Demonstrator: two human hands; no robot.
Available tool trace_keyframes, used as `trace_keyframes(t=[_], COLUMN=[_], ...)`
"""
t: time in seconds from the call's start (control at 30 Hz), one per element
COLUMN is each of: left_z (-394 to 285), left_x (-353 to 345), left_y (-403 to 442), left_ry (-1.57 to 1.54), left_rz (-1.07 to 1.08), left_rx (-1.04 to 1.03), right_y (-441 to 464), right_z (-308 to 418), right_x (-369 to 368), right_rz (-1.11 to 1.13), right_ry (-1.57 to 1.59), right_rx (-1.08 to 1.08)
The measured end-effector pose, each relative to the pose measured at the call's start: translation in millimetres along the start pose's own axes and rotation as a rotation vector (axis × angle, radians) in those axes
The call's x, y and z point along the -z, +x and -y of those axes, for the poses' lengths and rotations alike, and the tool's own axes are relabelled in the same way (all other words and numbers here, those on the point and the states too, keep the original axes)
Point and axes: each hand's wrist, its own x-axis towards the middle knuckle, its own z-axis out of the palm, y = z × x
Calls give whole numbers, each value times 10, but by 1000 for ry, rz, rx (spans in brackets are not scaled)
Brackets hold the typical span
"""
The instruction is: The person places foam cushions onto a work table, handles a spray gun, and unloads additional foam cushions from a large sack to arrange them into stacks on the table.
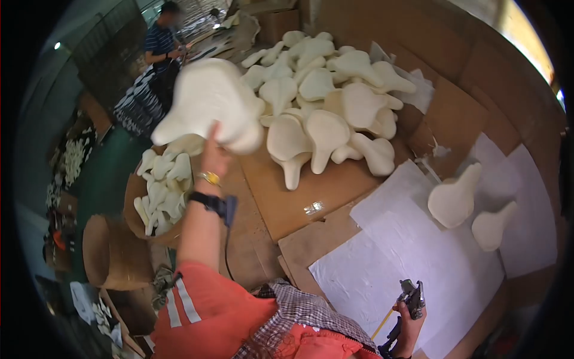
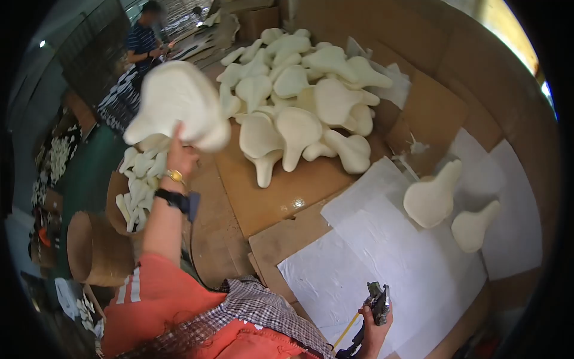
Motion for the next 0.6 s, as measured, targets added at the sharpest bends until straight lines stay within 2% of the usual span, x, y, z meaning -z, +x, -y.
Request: trace_keyframes(t=[0.07,0.1,0.17,0.23,0.27,0.3,0.33,0.4,0.47,0.53,0.6], left_z=[-356,-424,-280,248,559,1055,1534,2238,2522,2701,2753], left_x=[511,641,809,1022,745,764,594,-17,-767,-1384,-2172], left_y=[51,50,17,339,324,547,795,1053,1142,1175,954], left_ry=[-8,-18,41,-69,-67,-95,-87,-27,165,266,280], left_rz=[-142,-143,-398,-271,-455,-358,-427,-263,-139,214,209], left_rx=[-204,-212,-200,-163,-67,19,156,309,378,233,192], right_y=[40,40,60,135,176,177,200,124,75,189,339], right_z=[-7,-2,-72,-50,-21,175,201,534,718,739,604], right_x=[28,19,70,60,55,-33,41,-16,-287,-360,-349], right_rz=[15,21,-16,-34,-62,-107,-156,-248,-380,-338,-346], right_ry=[-34,-33,-55,-43,-38,-3,-33,-124,-108,-24,-58], right_rx=[34,46,47,86,125,160,195,199,178,279,246])
